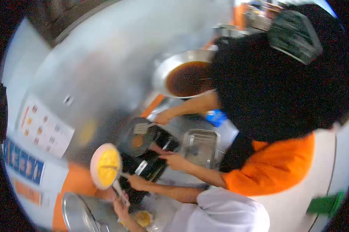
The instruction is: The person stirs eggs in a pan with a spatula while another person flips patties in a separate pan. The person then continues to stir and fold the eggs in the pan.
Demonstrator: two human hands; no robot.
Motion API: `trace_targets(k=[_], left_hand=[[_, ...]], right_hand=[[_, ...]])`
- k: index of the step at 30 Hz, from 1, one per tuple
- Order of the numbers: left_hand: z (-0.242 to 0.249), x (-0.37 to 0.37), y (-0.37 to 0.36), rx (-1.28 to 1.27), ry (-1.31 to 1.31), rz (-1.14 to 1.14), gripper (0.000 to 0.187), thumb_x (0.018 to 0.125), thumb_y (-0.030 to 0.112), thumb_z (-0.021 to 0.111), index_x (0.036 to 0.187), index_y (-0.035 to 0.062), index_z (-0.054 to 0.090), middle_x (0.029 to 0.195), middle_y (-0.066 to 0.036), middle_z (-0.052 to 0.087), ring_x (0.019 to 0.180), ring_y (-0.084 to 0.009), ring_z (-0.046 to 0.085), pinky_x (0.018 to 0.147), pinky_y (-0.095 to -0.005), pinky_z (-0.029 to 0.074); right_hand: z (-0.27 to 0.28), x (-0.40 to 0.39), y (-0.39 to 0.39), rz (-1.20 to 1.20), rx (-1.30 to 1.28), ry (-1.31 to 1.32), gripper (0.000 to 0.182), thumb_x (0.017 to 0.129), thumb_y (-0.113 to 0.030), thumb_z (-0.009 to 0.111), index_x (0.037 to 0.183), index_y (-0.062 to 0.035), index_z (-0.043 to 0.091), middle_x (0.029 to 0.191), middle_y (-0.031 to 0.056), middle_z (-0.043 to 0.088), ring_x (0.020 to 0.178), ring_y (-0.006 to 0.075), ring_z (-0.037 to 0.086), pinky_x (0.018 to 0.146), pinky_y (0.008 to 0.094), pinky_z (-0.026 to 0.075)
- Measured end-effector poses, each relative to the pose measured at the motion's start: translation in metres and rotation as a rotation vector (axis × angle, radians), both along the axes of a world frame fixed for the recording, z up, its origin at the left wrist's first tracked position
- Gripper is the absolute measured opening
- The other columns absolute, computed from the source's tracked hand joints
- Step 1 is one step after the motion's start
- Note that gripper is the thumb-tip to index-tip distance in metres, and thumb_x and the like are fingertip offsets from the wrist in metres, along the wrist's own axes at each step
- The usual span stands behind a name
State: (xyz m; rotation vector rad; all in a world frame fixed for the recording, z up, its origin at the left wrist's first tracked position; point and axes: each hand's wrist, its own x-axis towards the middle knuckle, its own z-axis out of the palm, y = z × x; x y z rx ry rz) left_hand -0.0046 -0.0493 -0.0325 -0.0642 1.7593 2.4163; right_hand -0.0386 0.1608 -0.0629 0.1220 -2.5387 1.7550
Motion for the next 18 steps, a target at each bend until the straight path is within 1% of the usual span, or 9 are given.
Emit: trace_targets(k=[1, 2, 3, 4, 5, 9, 12, 16, 18], left_hand=[[0.044, 0.010, 0.028, 0.043, -0.227, 0.092, 0.017, 0.076, -0.006, 0.048, 0.086, 0.0063, 0.042, 0.106, -0.022, 0.059, 0.108, -0.0338, 0.059, 0.085, -0.0442, 0.054], [0.054, 0.015, 0.036, 0.034, -0.196, 0.108, 0.015, 0.078, -0.007, 0.046, 0.085, 0.0053, 0.042, 0.103, -0.023, 0.060, 0.105, -0.0348, 0.061, 0.083, -0.0452, 0.055], [0.042, 0.009, 0.029, 0.055, -0.198, 0.108, 0.015, 0.079, -0.009, 0.044, 0.082, 0.0058, 0.043, 0.100, -0.022, 0.060, 0.102, -0.0347, 0.063, 0.079, -0.0447, 0.057], [0.039, 0.011, 0.028, 0.019, -0.161, 0.087, 0.012, 0.083, -0.007, 0.045, 0.089, 0.0024, 0.042, 0.107, -0.025, 0.058, 0.104, -0.0368, 0.061, 0.080, -0.0444, 0.057], [0.052, 0.013, 0.035, 0.091, -0.198, 0.128, 0.021, 0.080, -0.012, 0.046, 0.075, 0.0082, 0.040, 0.092, -0.019, 0.059, 0.099, -0.0341, 0.064, 0.076, -0.0457, 0.057], [0.051, 0.009, 0.035, 0.166, -0.207, 0.143, 0.026, 0.080, -0.014, 0.047, 0.072, 0.0087, 0.040, 0.092, -0.018, 0.059, 0.100, -0.0349, 0.064, 0.076, -0.0468, 0.058], [0.060, 0.011, 0.039, 0.175, -0.220, 0.128, 0.026, 0.081, -0.015, 0.048, 0.071, 0.0085, 0.040, 0.092, -0.017, 0.058, 0.102, -0.0353, 0.064, 0.077, -0.0470, 0.058], [0.065, 0.012, 0.043, 0.203, -0.238, 0.150, 0.026, 0.081, -0.015, 0.047, 0.071, 0.0086, 0.042, 0.092, -0.016, 0.059, 0.102, -0.0356, 0.064, 0.077, -0.0468, 0.058], [0.066, 0.015, 0.041, 0.195, -0.238, 0.150, 0.027, 0.080, -0.015, 0.048, 0.071, 0.0090, 0.042, 0.090, -0.015, 0.058, 0.101, -0.0357, 0.064, 0.077, -0.0465, 0.058]], right_hand=[[0.017, 0.008, 0.009, 0.000, -0.027, -0.035, 0.054, 0.089, -0.007, 0.052, 0.141, -0.0111, 0.037, 0.092, 0.0260, 0.064, 0.083, 0.0419, 0.064, 0.069, 0.0486, 0.051], [0.036, 0.015, 0.016, 0.018, -0.051, -0.039, 0.051, 0.089, -0.008, 0.053, 0.139, -0.0108, 0.040, 0.092, 0.0274, 0.063, 0.084, 0.0427, 0.063, 0.070, 0.0484, 0.050], [0.047, 0.020, 0.023, 0.032, -0.071, -0.045, 0.048, 0.090, -0.008, 0.053, 0.136, -0.0105, 0.044, 0.092, 0.0287, 0.062, 0.085, 0.0435, 0.062, 0.071, 0.0482, 0.050], [0.046, 0.023, 0.021, -0.029, -0.069, 0.076, 0.045, 0.091, -0.010, 0.052, 0.135, -0.0090, 0.045, 0.090, 0.0286, 0.063, 0.083, 0.0439, 0.062, 0.070, 0.0483, 0.050], [0.046, 0.018, 0.018, -0.113, -0.082, 0.199, 0.042, 0.092, -0.011, 0.052, 0.134, -0.0075, 0.047, 0.088, 0.0285, 0.063, 0.082, 0.0442, 0.063, 0.068, 0.0483, 0.049], [0.115, 0.013, 0.037, -0.070, -0.146, 0.118, 0.045, 0.093, -0.011, 0.053, 0.136, -0.0033, 0.043, 0.082, 0.0304, 0.061, 0.076, 0.0444, 0.062, 0.063, 0.0452, 0.048], [0.144, 0.006, 0.047, -0.050, -0.125, 0.228, 0.044, 0.092, -0.007, 0.053, 0.134, 0.0014, 0.044, 0.082, 0.0315, 0.060, 0.078, 0.0451, 0.062, 0.063, 0.0437, 0.048], [0.171, 0.009, 0.060, -0.069, -0.088, 0.225, 0.044, 0.092, -0.007, 0.053, 0.134, 0.0014, 0.044, 0.084, 0.0318, 0.060, 0.079, 0.0450, 0.062, 0.064, 0.0435, 0.048], [0.185, 0.007, 0.068, -0.054, -0.171, 0.260, 0.044, 0.092, -0.005, 0.051, 0.134, 0.0010, 0.044, 0.085, 0.0319, 0.060, 0.080, 0.0453, 0.062, 0.066, 0.0442, 0.049]])
